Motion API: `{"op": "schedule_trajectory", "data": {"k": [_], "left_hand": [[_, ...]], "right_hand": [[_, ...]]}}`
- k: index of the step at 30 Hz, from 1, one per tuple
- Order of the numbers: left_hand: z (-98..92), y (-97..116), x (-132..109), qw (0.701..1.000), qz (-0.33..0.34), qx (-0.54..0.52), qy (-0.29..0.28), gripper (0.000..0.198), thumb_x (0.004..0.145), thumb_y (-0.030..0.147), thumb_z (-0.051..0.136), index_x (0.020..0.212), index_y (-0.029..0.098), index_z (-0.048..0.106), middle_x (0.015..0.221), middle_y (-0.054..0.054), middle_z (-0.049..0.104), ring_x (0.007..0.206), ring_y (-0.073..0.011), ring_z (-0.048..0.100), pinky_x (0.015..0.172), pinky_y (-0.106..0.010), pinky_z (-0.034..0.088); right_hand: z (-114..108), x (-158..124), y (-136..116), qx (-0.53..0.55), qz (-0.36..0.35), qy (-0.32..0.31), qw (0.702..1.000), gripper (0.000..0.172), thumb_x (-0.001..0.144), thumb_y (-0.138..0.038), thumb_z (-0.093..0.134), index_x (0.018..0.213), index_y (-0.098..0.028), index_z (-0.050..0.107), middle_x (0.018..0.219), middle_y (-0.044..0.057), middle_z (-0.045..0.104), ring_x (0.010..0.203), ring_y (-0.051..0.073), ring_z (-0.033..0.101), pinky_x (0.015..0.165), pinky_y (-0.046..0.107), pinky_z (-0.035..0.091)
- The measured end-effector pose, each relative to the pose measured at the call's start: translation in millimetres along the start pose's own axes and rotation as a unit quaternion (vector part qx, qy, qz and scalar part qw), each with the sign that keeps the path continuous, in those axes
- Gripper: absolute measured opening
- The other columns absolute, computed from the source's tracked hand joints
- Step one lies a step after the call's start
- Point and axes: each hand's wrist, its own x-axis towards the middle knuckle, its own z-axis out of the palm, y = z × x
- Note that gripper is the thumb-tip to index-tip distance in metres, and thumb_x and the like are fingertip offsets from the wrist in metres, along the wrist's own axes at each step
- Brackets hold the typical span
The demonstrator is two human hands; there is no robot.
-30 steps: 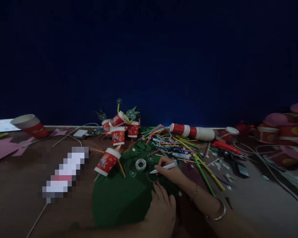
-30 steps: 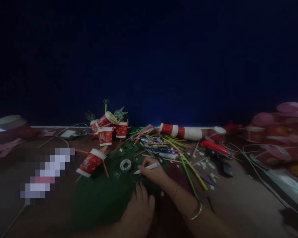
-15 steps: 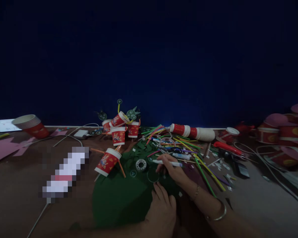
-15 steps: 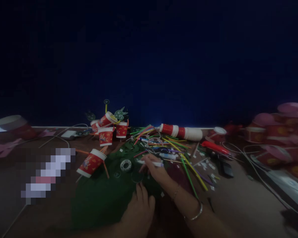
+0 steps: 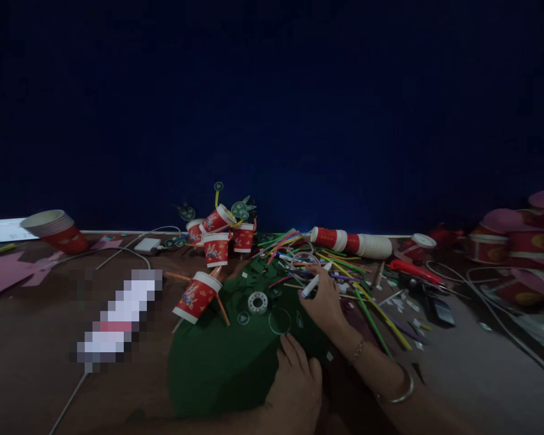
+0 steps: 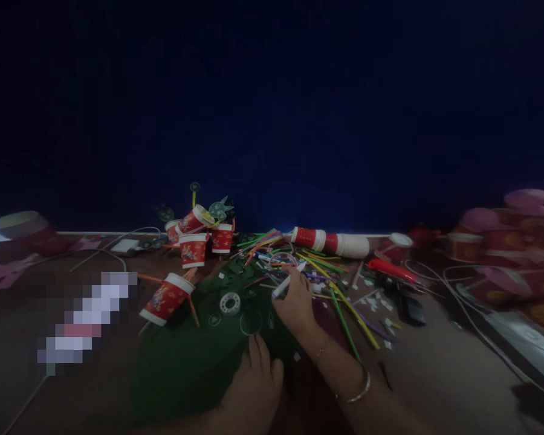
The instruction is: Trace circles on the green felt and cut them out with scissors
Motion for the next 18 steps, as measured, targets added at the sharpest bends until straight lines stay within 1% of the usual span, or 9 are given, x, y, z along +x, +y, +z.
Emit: {"op": "schedule_trajectory", "data": {"k": [4,7,15,18], "left_hand": [[1.5,1,-1,1.0,0.001,-0.005,-0.007,0.016,0.073,0.023,0.059,0.073,0.007,0.062,0.103,-0.031,0.062,0.097,-0.0409,0.061,0.068,-0.048,0.051],[1.4,1,-1,1.0,0.008,-0.003,-0.017,0.018,0.073,0.025,0.06,0.074,0.007,0.063,0.104,-0.031,0.062,0.097,-0.0412,0.06,0.069,-0.05,0.05],[-2.0,-1,-1,1.0,0.013,-0.004,-0.022,0.019,0.073,0.027,0.06,0.073,0.008,0.062,0.105,-0.03,0.063,0.098,-0.0395,0.06,0.071,-0.049,0.05],[-0.7,1,-1,1.0,0.005,0.002,-0.021,0.019,0.073,0.026,0.06,0.073,0.008,0.062,0.105,-0.029,0.063,0.099,-0.0395,0.06,0.071,-0.049,0.05]], "right_hand": [[-3,0,0,-0.077,-0.027,-0.054,0.995,0.051,0.063,-0.011,0.051,0.114,-0.018,0.046,0.111,0.008,0.061,0.106,0.026,0.051,0.1,0.045,0.024],[-7,5,2,-0.118,-0.044,-0.071,0.989,0.052,0.063,-0.006,0.048,0.114,-0.019,0.047,0.107,0.006,0.063,0.103,0.024,0.053,0.102,0.043,0.021],[-12,11,7,-0.184,-0.051,-0.038,0.981,0.049,0.065,-0.005,0.047,0.112,-0.017,0.051,0.096,0.007,0.065,0.093,0.026,0.053,0.096,0.041,0.025],[-13,14,10,-0.183,-0.035,-0.023,0.982,0.049,0.064,-0.004,0.046,0.112,-0.015,0.051,0.098,0.008,0.065,0.096,0.026,0.052,0.095,0.041,0.026]]}}
